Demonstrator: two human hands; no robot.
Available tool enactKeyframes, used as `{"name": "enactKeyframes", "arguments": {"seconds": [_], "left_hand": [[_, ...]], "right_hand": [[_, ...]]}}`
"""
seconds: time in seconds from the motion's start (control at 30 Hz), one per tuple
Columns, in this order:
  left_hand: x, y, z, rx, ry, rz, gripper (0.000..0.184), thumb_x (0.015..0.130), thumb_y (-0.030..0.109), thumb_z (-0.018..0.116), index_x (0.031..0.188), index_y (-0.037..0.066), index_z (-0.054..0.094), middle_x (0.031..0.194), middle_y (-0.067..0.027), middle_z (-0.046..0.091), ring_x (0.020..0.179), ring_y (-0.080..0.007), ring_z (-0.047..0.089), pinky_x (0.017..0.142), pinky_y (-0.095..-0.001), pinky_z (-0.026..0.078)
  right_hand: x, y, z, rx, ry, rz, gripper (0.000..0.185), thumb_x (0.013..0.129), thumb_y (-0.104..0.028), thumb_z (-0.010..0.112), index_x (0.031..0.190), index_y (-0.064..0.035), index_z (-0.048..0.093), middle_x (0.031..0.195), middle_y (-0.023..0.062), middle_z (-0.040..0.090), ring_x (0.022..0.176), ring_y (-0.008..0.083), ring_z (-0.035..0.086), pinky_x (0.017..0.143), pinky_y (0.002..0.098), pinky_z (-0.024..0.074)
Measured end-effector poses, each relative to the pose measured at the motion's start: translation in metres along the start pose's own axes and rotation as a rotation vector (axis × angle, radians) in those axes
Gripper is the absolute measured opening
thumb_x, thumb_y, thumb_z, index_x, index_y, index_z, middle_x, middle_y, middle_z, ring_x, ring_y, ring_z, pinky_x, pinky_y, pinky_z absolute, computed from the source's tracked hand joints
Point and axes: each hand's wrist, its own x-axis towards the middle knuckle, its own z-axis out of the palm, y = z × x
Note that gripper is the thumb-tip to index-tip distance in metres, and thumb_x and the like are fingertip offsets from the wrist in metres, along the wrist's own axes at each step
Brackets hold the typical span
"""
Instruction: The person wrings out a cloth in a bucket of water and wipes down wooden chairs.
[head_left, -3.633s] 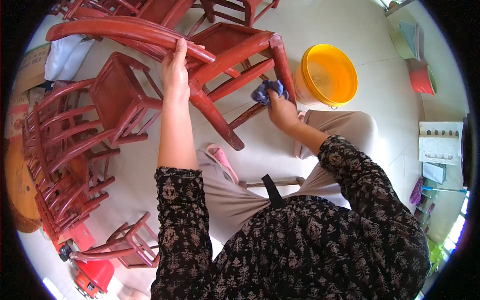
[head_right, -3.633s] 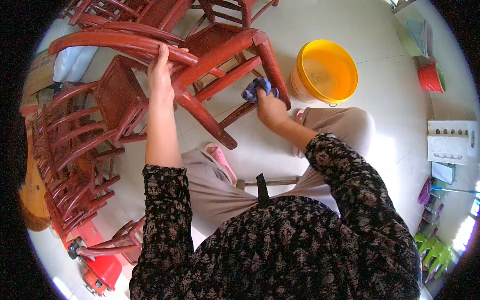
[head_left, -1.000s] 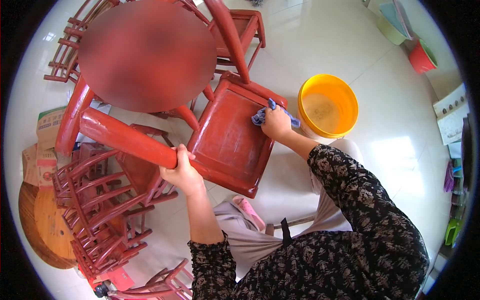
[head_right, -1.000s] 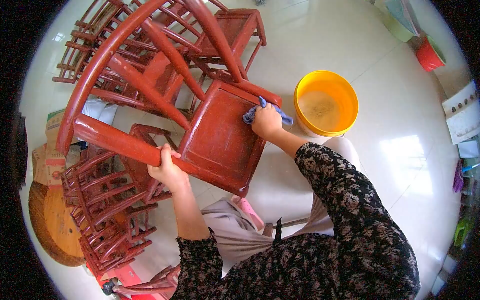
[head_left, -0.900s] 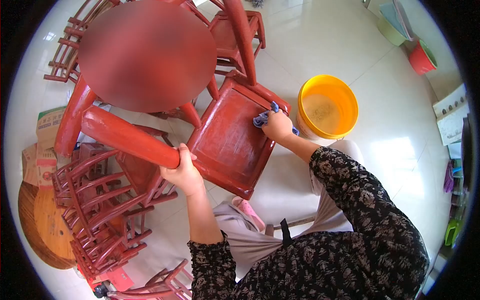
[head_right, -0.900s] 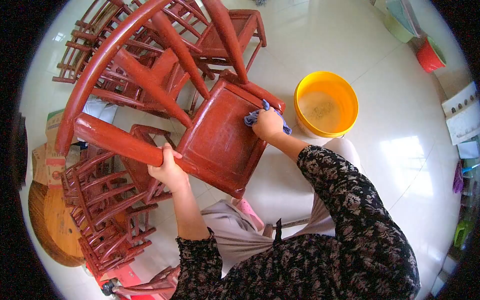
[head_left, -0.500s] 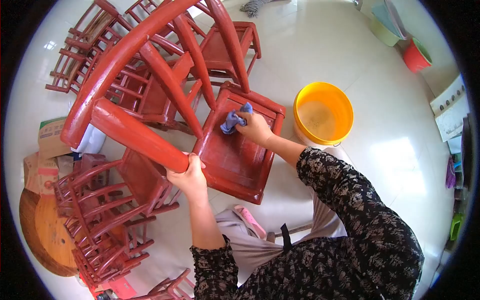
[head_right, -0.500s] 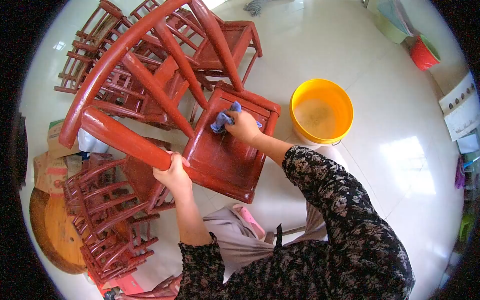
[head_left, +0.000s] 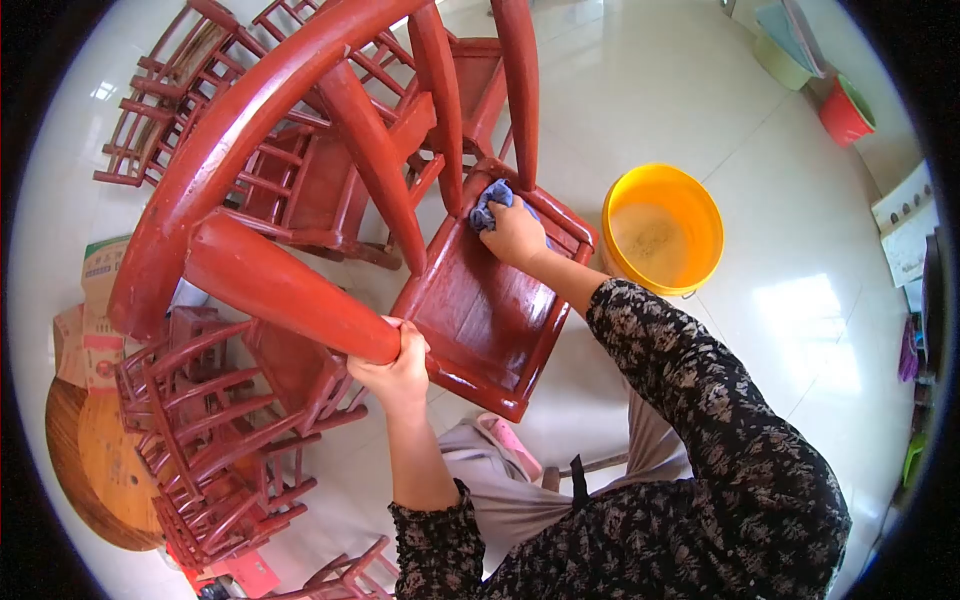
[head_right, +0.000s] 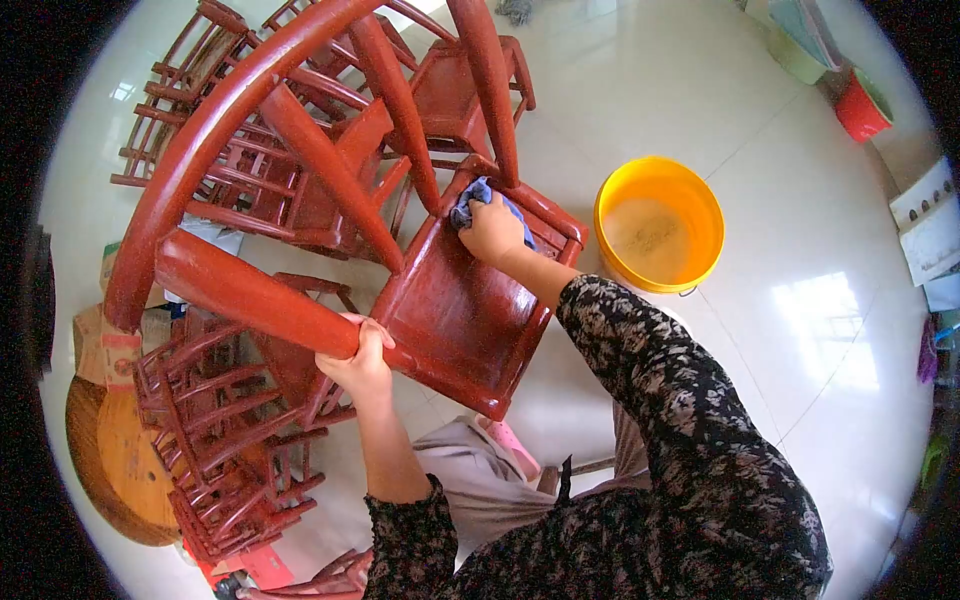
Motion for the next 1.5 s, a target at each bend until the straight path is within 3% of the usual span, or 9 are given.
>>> {"name": "enactKeyframes", "arguments": {"seconds": [0.4, 0.53, 0.63, 0.73, 0.87, 1.13, 1.27, 1.33, 1.5], "left_hand": [[0.000, -0.005, -0.008, -0.015, -0.110, 0.054, 0.006, 0.072, -0.009, 0.048, 0.075, -0.005, 0.047, 0.060, -0.0102, 0.050, 0.047, -0.0148, 0.050, 0.048, -0.0273, 0.044], [0.003, -0.011, -0.011, 0.012, -0.098, 0.056, 0.006, 0.071, -0.009, 0.049, 0.075, -0.004, 0.047, 0.060, -0.0103, 0.051, 0.048, -0.0149, 0.050, 0.047, -0.0273, 0.044], [0.002, -0.009, -0.014, 0.034, -0.099, 0.059, 0.007, 0.072, -0.009, 0.049, 0.075, -0.003, 0.047, 0.061, -0.0104, 0.051, 0.048, -0.0151, 0.050, 0.047, -0.0273, 0.044], [-0.002, -0.016, -0.017, 0.019, -0.122, 0.036, 0.009, 0.072, -0.010, 0.049, 0.075, -0.002, 0.046, 0.062, -0.0102, 0.051, 0.048, -0.0149, 0.050, 0.047, -0.0272, 0.044], [-0.003, -0.025, -0.016, 0.016, -0.165, 0.201, 0.012, 0.072, -0.011, 0.051, 0.075, -0.001, 0.045, 0.063, -0.0097, 0.050, 0.048, -0.0146, 0.049, 0.047, -0.0268, 0.044], [0.007, -0.026, -0.013, -0.079, -0.097, 0.154, 0.012, 0.072, -0.012, 0.051, 0.076, -0.002, 0.047, 0.064, -0.0097, 0.050, 0.048, -0.0147, 0.049, 0.047, -0.0269, 0.044], [0.008, -0.018, -0.014, -0.045, -0.112, 0.080, 0.011, 0.071, -0.012, 0.050, 0.075, -0.002, 0.047, 0.064, -0.0101, 0.051, 0.048, -0.0151, 0.050, 0.047, -0.0272, 0.044], [0.009, -0.016, -0.014, -0.067, -0.095, 0.048, 0.010, 0.071, -0.011, 0.050, 0.074, -0.002, 0.048, 0.064, -0.0100, 0.051, 0.049, -0.0152, 0.050, 0.048, -0.0274, 0.044], [0.009, -0.014, -0.011, -0.084, -0.100, 0.064, 0.012, 0.067, -0.011, 0.056, 0.069, 0.000, 0.051, 0.065, -0.0047, 0.052, 0.049, -0.0106, 0.050, 0.046, -0.0241, 0.042]], "right_hand": [[0.001, 0.011, -0.013, 0.050, -0.049, 0.001, 0.037, 0.070, -0.025, 0.058, 0.103, -0.0073, 0.060, 0.102, 0.0202, 0.056, 0.090, 0.0346, 0.058, 0.079, 0.0415, 0.0476], [-0.004, 0.021, 0.002, 0.078, -0.075, -0.253, 0.037, 0.071, -0.022, 0.058, 0.104, -0.0066, 0.061, 0.087, 0.0163, 0.063, 0.081, 0.0317, 0.061, 0.076, 0.0397, 0.0472], [0.007, 0.010, -0.022, 0.699, -0.143, 0.031, 0.039, 0.069, -0.018, 0.061, 0.105, -0.0013, 0.057, 0.097, 0.0240, 0.059, 0.092, 0.0360, 0.058, 0.082, 0.0393, 0.0450], [0.030, 0.013, -0.019, 0.275, 0.369, -0.268, 0.042, 0.070, -0.018, 0.060, 0.110, -0.0052, 0.057, 0.100, 0.0229, 0.059, 0.091, 0.0373, 0.058, 0.079, 0.0414, 0.0472], [0.038, 0.014, -0.039, -0.101, -0.109, -0.067, 0.049, 0.071, -0.024, 0.058, 0.118, -0.0127, 0.053, 0.110, 0.0234, 0.054, 0.095, 0.0374, 0.056, 0.082, 0.0418, 0.0477], [-0.014, -0.008, -0.027, 0.332, -0.093, -0.100, 0.043, 0.069, -0.024, 0.059, 0.105, -0.0003, 0.054, 0.090, 0.0260, 0.060, 0.085, 0.0403, 0.058, 0.078, 0.0459, 0.0462], [-0.041, -0.011, -0.008, 0.005, -0.445, -0.303, 0.045, 0.072, -0.023, 0.057, 0.110, -0.0002, 0.049, 0.095, 0.0257, 0.058, 0.086, 0.0389, 0.059, 0.077, 0.0453, 0.0473], [-0.050, -0.024, -0.010, 0.143, -0.178, -0.400, 0.047, 0.071, -0.023, 0.059, 0.113, -0.0038, 0.049, 0.101, 0.0238, 0.056, 0.086, 0.0380, 0.059, 0.074, 0.0444, 0.0487], [-0.030, -0.039, -0.012, -0.019, -0.109, -0.257, 0.048, 0.071, -0.022, 0.059, 0.116, -0.0089, 0.049, 0.098, 0.0223, 0.056, 0.082, 0.0372, 0.059, 0.071, 0.0442, 0.0492]]}}
